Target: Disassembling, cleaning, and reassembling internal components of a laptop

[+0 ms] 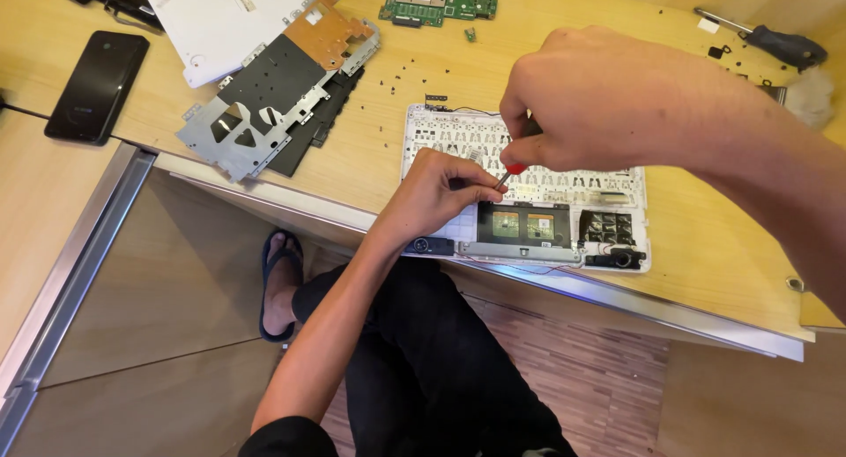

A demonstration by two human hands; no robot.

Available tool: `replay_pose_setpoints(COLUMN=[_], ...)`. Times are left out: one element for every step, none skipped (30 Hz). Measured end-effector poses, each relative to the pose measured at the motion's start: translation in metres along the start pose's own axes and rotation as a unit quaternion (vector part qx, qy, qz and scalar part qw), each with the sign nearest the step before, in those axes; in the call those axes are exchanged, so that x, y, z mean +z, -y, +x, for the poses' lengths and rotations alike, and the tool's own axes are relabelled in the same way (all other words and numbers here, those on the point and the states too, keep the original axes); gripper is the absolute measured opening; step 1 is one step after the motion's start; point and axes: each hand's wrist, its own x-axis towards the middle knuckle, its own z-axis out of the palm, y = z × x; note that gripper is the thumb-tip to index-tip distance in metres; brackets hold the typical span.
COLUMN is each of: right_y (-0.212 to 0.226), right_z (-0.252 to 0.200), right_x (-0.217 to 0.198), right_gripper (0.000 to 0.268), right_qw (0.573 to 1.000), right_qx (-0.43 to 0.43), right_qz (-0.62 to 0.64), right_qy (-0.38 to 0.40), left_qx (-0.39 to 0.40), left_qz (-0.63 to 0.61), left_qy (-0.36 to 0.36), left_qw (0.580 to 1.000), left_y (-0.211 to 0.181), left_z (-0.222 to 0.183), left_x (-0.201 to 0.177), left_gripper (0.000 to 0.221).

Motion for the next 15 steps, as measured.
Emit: replay_pose_setpoints(right_y=[0.001,0.002,0.003,0.001,0.0,0.0,0.0,0.002,0.003,0.007,0.012,0.016,0.017,0.018,0.02], right_z=[0.002,0.002,0.002,0.003,0.005,0.007,0.006,0.005,0.003,0.001,-0.002,-0.005,-0.003,-0.001,0.001], right_x=[-0.006,-0.01,-0.014,-0.013,-0.011,-0.007,-0.006,-0.003,-0.001,-0.002,-0.004,-0.008,-0.01,-0.009,-0.007], right_gripper=[0.028,0.025,0.022,0.022,0.019,0.017,0.017,0.017,0.017,0.017,0.018,0.019,0.019,0.015,0.011], right_qw=[1.0,1.0,1.0,1.0,1.0,0.999,0.999,0.999,0.998,0.998,0.997,0.995,0.994,0.993,0.992], right_qx=[0.0,-0.001,-0.003,0.001,-0.004,-0.012,-0.009,-0.012,-0.015,-0.013,-0.018,-0.023,-0.021,-0.028,-0.035], right_qz=[0.001,0.005,0.01,0.008,0.0,-0.008,-0.01,-0.033,-0.056,-0.056,-0.072,-0.091,-0.095,-0.109,-0.123], right_qy=[0.002,0.014,0.027,0.023,0.023,0.03,0.031,0.027,0.023,0.024,0.033,0.041,0.041,0.025,0.01], left_qx=[-0.001,-0.016,-0.03,-0.024,-0.033,-0.044,-0.042,-0.011,0.019,0.019,0.012,0.007,0.011,0.021,0.031], left_qz=[-0.001,-0.018,-0.034,-0.033,-0.049,-0.07,-0.073,-0.108,-0.143,-0.144,-0.172,-0.198,-0.199,-0.177,-0.155], left_qy=[0.001,0.001,0.001,0.002,0.007,0.012,0.012,0.046,0.08,0.082,0.088,0.091,0.09,0.086,0.082], left_qw=[1.0,1.0,0.999,0.999,0.998,0.996,0.996,0.993,0.986,0.986,0.981,0.976,0.976,0.98,0.984], left_y=[-0.002,-0.004,-0.006,-0.007,-0.008,-0.008,-0.007,-0.006,-0.005,-0.001,0.003,0.007,0.006,0.006,0.005], left_z=[0.0,0.001,0.001,0.002,0.002,0.0,0.0,-0.002,-0.004,-0.004,-0.004,-0.003,0.0,0.0,0.0], left_x=[-0.001,-0.002,-0.003,-0.003,-0.005,-0.002,-0.002,-0.002,-0.001,0.001,0.003,0.005,0.003,0.001,0.0], left_gripper=[0.006,0.007,0.007,0.007,0.007,0.008,0.008,0.021,0.037,0.037,0.033,0.03,0.03,0.023,0.02])
